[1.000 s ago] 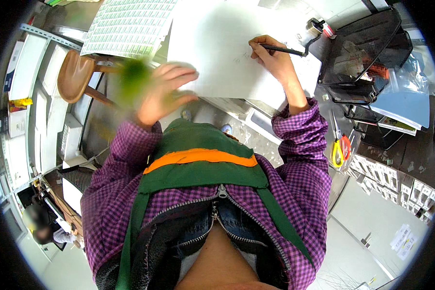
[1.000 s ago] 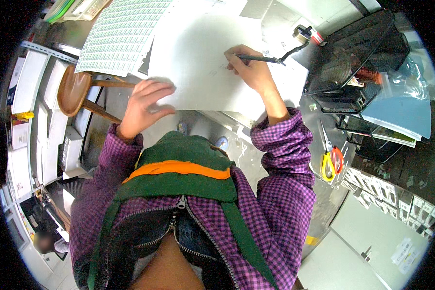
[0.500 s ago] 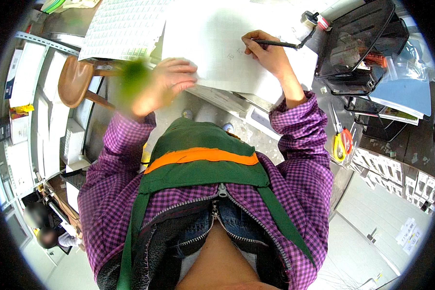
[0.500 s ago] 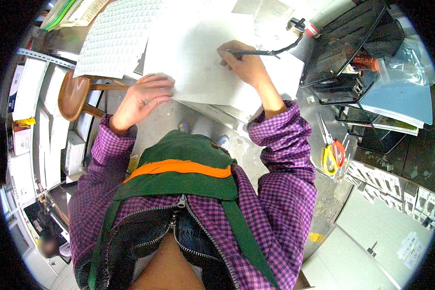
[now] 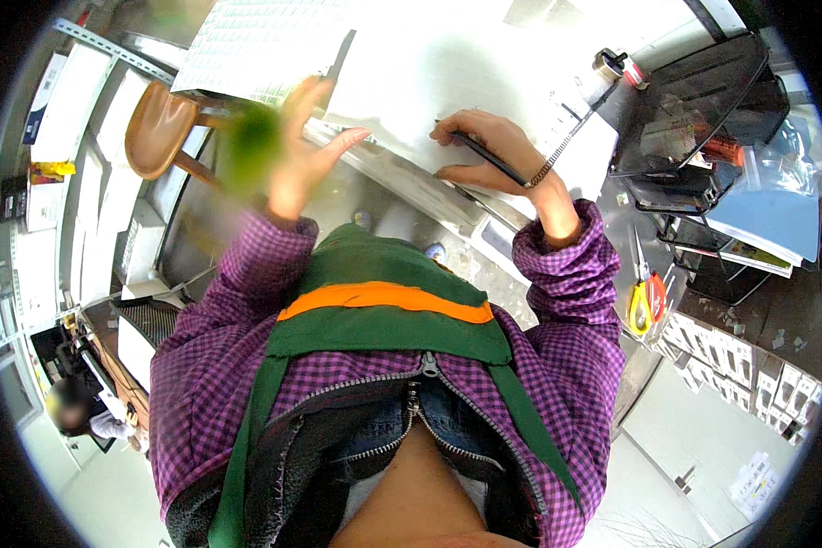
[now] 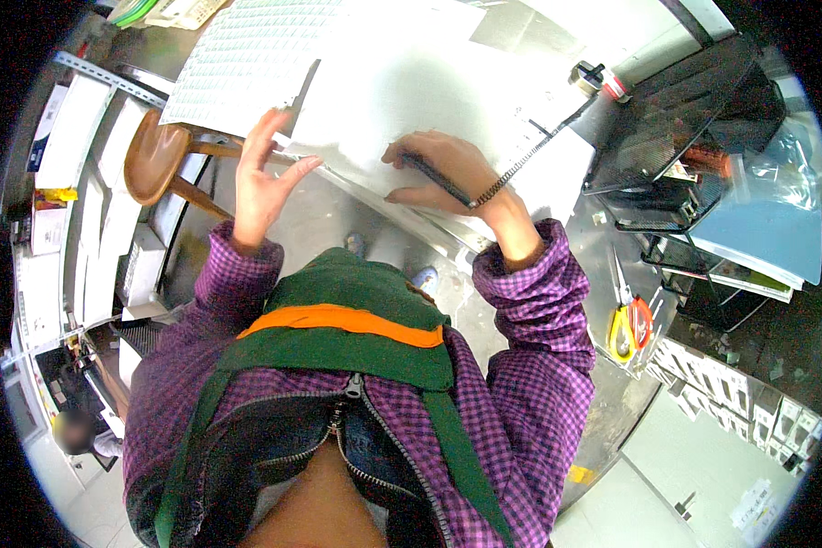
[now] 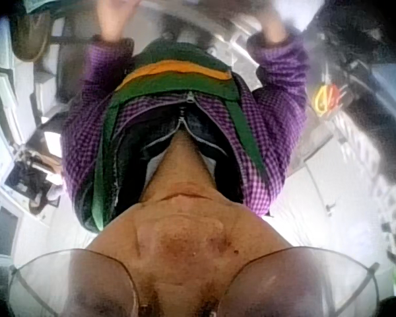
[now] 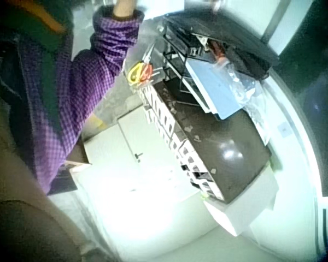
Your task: The person takes sheets of small packets from a storage tray and checks them against a list while writing notes with a pen.
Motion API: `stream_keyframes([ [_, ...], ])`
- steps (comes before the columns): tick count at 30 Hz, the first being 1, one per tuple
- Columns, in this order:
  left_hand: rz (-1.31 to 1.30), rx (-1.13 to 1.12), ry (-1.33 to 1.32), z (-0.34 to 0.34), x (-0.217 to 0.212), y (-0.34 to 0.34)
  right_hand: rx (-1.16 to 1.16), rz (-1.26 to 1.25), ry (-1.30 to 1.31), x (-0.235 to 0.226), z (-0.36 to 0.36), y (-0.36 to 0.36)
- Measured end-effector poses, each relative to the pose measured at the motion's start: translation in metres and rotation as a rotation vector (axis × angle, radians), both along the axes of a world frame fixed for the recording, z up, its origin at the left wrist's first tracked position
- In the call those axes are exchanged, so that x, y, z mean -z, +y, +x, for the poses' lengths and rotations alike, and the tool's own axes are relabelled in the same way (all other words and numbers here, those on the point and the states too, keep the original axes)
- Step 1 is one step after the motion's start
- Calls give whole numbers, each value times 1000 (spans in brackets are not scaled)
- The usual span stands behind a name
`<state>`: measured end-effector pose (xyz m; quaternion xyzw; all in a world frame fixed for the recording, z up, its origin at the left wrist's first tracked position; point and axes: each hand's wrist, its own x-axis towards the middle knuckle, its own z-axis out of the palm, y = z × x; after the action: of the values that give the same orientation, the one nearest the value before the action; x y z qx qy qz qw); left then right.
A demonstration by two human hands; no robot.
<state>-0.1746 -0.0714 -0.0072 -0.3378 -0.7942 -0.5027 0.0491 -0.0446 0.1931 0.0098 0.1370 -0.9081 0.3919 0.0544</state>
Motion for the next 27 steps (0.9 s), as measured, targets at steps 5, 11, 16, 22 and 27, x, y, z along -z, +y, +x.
stream_keyframes([
  [5,340,-162,-696,35,31,-13,29,96,16,-5,2,-8],
  [11,590,147,-1127,54,43,-11,42,112,32,-11,4,-13],
  [16,625,235,-1070,53,40,-8,51,120,27,-9,5,-13],
  [22,580,280,-930,42,56,-11,63,150,81,-10,7,-19],
  [27,578,304,-853,38,57,-11,78,190,72,-6,7,-18],
])
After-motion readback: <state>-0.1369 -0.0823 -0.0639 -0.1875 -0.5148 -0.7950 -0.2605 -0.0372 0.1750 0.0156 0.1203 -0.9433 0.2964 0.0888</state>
